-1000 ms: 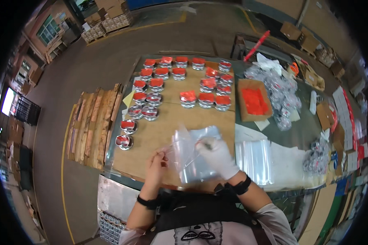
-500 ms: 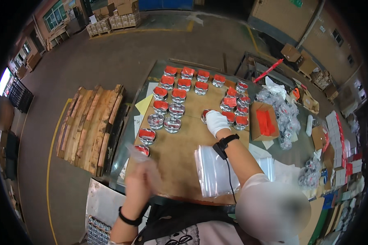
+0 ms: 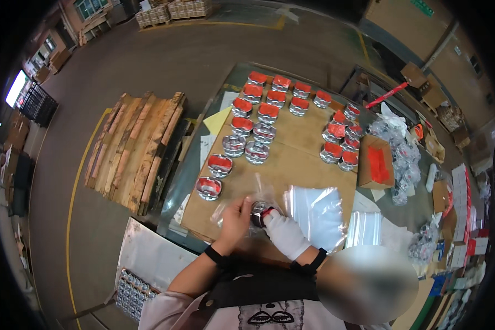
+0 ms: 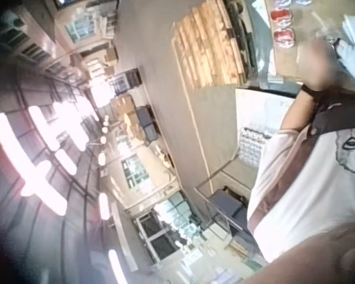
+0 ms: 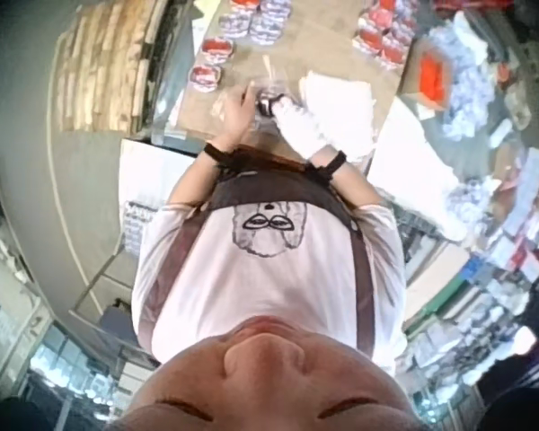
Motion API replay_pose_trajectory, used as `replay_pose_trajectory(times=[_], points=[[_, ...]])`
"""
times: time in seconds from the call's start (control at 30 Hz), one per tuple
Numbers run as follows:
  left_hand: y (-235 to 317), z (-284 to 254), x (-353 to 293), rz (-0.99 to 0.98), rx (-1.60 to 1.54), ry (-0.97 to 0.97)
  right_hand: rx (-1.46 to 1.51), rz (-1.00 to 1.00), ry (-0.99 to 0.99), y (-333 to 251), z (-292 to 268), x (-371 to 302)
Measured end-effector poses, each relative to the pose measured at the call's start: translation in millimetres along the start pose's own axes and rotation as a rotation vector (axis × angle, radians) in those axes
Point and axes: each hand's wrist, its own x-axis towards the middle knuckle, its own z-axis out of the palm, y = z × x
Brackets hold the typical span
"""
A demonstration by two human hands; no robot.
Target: The person repeatedly picks small red-lidded jars from a table, places each into a clear plastic bag, and sets the bagged jar aside. The person also handles stacks of empty plastic bags and occasionally moves items on the table to continue the packing process.
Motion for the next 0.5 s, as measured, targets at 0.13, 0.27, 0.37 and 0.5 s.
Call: replay_pose_trajectory(times=[0.13, 0.27, 0.37, 0.5], points=[[75, 12, -48, 0.420, 0.430, -0.218, 0.655, 0.059, 0.214, 21, 81, 30], [98, 5, -56, -0.022, -0.092, -0.122, 1.200, 0.091, 0.073, 3, 46, 45], [71, -41, -12, -0.226, -0.668, -0.095, 0.718, -0.211, 0.231, -31, -44, 1], [99, -50, -21, -0.272, -0.658, -0.043, 0.174, 0.110, 0.185, -42, -62, -8]])
